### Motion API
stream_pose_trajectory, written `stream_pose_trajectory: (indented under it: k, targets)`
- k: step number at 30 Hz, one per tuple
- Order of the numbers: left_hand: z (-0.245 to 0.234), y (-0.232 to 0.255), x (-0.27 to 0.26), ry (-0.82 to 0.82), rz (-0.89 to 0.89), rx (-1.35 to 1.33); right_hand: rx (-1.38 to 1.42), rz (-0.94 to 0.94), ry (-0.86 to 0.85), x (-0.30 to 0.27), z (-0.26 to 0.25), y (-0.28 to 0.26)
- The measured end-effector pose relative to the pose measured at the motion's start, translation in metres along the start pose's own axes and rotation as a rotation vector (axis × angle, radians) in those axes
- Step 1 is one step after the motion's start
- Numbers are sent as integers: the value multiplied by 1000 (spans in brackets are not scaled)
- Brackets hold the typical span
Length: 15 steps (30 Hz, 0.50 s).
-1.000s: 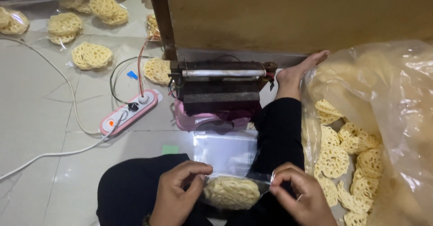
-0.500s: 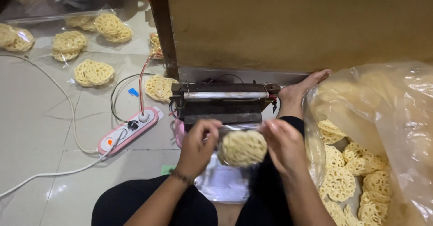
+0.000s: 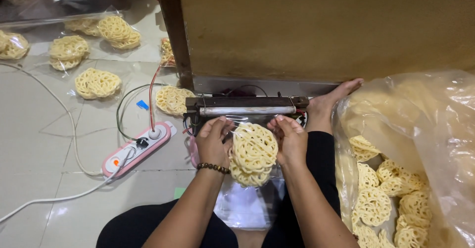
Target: The person is manually packaging crackers into small plastic bags from a large pile on the floor.
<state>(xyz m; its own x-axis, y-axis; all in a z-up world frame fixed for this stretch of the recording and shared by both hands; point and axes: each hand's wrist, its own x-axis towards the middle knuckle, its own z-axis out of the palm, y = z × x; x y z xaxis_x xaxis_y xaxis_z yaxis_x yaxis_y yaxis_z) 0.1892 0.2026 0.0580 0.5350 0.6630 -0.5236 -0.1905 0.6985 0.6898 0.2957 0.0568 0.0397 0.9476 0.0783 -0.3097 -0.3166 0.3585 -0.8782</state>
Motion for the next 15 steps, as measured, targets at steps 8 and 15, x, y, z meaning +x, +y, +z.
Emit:
stream_pose_trajectory:
  k: [8, 15]
  targets:
    - [1, 1, -1, -4, -20, -31, 0, 11, -3, 3, -2, -2]
    - [-7, 25, -62, -10, 61, 19, 49, 18, 13, -42, -11, -21]
